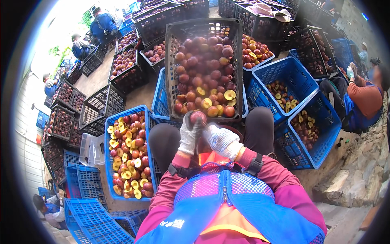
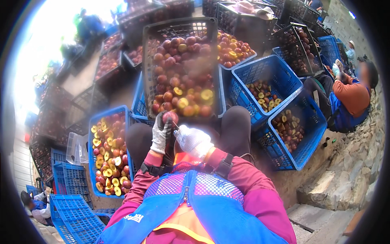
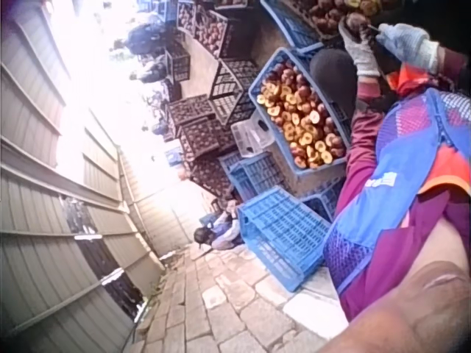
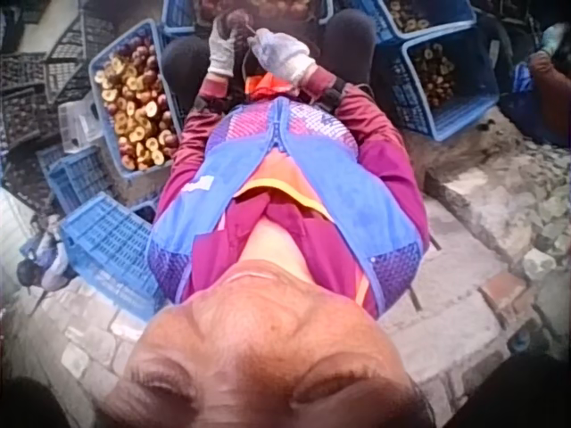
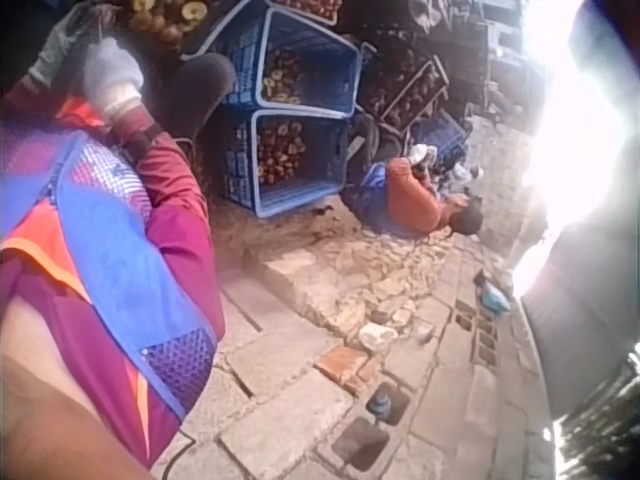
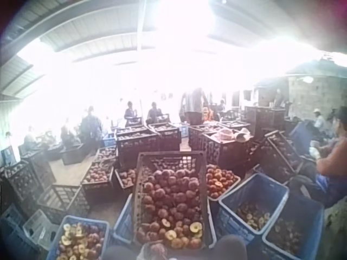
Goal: Cutting and sorting plums into crates in an outdoor or semi-outdoor agricultural processing area.
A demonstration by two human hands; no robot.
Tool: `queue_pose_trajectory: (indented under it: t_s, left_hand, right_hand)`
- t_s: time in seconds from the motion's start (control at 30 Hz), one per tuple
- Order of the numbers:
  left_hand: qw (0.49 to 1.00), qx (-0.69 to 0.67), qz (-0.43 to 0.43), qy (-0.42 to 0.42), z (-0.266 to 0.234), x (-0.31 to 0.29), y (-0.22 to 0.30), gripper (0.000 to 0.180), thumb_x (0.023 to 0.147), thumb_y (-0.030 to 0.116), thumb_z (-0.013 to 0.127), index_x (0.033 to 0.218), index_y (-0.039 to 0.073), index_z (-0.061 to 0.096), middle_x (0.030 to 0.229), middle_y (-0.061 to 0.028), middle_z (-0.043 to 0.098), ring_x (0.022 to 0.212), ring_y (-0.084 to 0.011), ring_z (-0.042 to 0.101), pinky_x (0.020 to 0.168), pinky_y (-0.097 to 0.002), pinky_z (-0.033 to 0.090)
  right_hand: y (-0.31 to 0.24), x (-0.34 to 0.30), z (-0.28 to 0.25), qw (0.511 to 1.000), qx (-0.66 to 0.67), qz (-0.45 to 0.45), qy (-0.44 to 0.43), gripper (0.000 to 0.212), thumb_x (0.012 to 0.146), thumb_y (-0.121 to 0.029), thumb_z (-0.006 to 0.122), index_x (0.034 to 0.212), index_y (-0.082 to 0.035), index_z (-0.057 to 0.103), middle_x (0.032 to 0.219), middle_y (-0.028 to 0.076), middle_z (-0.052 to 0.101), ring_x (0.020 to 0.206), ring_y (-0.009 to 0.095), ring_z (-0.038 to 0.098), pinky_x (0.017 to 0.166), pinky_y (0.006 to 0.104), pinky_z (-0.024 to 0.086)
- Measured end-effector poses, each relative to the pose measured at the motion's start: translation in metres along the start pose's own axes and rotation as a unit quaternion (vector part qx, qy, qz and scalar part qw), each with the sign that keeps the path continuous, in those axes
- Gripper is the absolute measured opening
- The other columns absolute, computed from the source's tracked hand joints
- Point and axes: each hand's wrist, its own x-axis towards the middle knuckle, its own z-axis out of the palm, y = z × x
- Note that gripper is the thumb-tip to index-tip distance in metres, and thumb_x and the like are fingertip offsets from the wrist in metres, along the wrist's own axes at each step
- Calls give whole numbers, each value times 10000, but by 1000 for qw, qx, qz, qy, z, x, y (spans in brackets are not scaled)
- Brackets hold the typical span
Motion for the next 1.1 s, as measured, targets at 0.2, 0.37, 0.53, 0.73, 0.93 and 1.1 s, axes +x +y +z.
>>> queue_pose_trajectory:
  t_s: [0.2,0.37,0.53,0.73,0.93,1.1]
  left_hand:
    - [992,-90,-85,2,5,-7,17,566,1079,568,729,1362,80,681,1158,-61,723,990,-156,688,856,-327,591]
    - [857,-360,-368,-37,-4,-12,44,595,1072,721,618,1184,138,663,896,-32,591,764,-174,584,691,-334,481]
    - [847,-387,-352,-100,-5,-14,64,558,1093,709,584,1027,159,655,797,3,545,699,-160,544,654,-308,443]
    - [897,-368,-221,-106,17,-1,72,562,1128,643,575,939,119,645,875,-8,581,833,-167,575,788,-306,465]
    - [906,-332,-235,-118,24,-4,44,497,1113,691,567,915,241,637,867,83,585,736,-116,504,642,-292,437]
    - [934,-286,-187,-101,3,0,5,514,1093,735,534,974,247,644,871,63,610,733,-138,541,640,-314,448]
  right_hand:
    - [0,-1,0,1000,-21,-18,-3,172,1051,-264,656,1056,-97,696,840,161,720,679,354,731,562,499,559]
    - [-14,-8,-25,996,-5,71,-57,229,1080,-318,645,1028,-97,676,795,169,755,673,389,764,564,542,579]
    - [-6,-7,-38,989,-2,87,-122,227,1074,-332,615,1097,-117,685,872,190,790,754,462,779,621,576,606]
    - [-7,-14,-64,989,50,110,-82,289,1093,-460,625,1105,-178,687,905,197,804,815,486,780,691,634,591]
    - [-12,-25,-69,994,50,90,-26,295,1103,-446,610,1186,-171,678,876,198,799,745,470,772,647,608,593]
    - [-17,-35,-69,986,131,106,-1,392,1100,-443,643,1363,-154,676,957,204,802,812,454,780,706,556,611]
